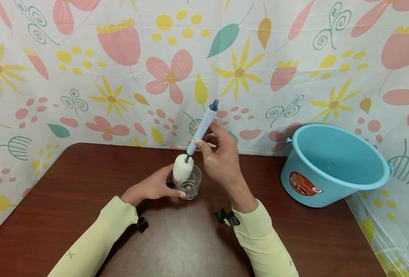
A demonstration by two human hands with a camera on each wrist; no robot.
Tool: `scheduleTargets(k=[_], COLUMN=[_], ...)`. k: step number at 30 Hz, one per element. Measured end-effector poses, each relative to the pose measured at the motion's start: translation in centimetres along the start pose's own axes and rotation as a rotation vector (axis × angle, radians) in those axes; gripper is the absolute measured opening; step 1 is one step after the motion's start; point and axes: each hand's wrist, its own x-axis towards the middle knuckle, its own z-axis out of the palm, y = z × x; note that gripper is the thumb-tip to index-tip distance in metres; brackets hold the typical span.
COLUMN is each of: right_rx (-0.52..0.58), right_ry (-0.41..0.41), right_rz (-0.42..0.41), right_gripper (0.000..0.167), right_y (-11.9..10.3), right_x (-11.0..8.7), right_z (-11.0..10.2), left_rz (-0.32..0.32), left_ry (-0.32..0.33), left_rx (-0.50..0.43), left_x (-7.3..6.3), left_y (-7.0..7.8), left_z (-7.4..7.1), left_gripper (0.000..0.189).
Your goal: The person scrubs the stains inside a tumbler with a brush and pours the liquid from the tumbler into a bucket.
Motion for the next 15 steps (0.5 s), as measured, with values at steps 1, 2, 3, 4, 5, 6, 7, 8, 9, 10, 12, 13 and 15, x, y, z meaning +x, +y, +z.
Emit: scheduleTargets(k=[1,2,3,4,5,6,7,8,9,10,12,13,15], right_rx=[-0.008,-0.019,-0.029,-0.036,-0.039,-0.043,-0.044,-0.043,-0.036,-0.031,-0.027,-0.025,-0.027], right_ry=[-0.002,-0.002,-0.002,-0.003,-0.005,-0.006,-0.007,-0.008,-0.009,-0.011,-0.017,-0.021,-0.035], right_rz=[-0.018,-0.036,-0.053,-0.070,-0.084,-0.095,-0.100,-0.102,-0.100,-0.096,-0.090,-0.089,-0.093], right_gripper=[0.030,0.030,0.030,0.030,0.030,0.031,0.031,0.032,0.032,0.033,0.032,0.032,0.031], right_y=[0.06,0.08,0.12,0.17,0.20,0.19,0.20,0.17,0.17,0.13,0.05,0.01,-0.05], right_x=[0.02,0.06,0.08,0.10,0.11,0.11,0.11,0.10,0.10,0.11,0.11,0.13,0.09], right_z=[0.01,0.03,0.06,0.08,0.10,0.13,0.15,0.17,0.19,0.20,0.21,0.20,0.17], left_rz=[-0.003,-0.002,-0.001,0.001,0.002,0.004,0.007,0.010,0.012,0.014,0.015,0.016,0.010], left_ry=[-0.001,-0.003,-0.004,-0.004,-0.005,-0.006,-0.006,-0.008,-0.008,-0.009,-0.007,-0.007,-0.007], left_rx=[0.002,0.002,0.003,0.003,0.003,0.005,0.007,0.008,0.011,0.014,0.021,0.025,0.034], left_x=[-0.02,-0.02,-0.02,-0.01,-0.02,-0.02,-0.01,-0.01,-0.01,0.00,-0.01,0.00,-0.02], left_y=[-0.01,0.00,-0.01,-0.04,-0.03,-0.05,-0.07,-0.06,-0.10,-0.13,-0.18,-0.20,-0.24], left_z=[-0.01,-0.02,-0.04,-0.06,-0.09,-0.11,-0.14,-0.16,-0.18,-0.19,-0.20,-0.21,-0.20], left_gripper=[0.085,0.086,0.086,0.087,0.088,0.088,0.089,0.090,0.090,0.090,0.090,0.089,0.089])
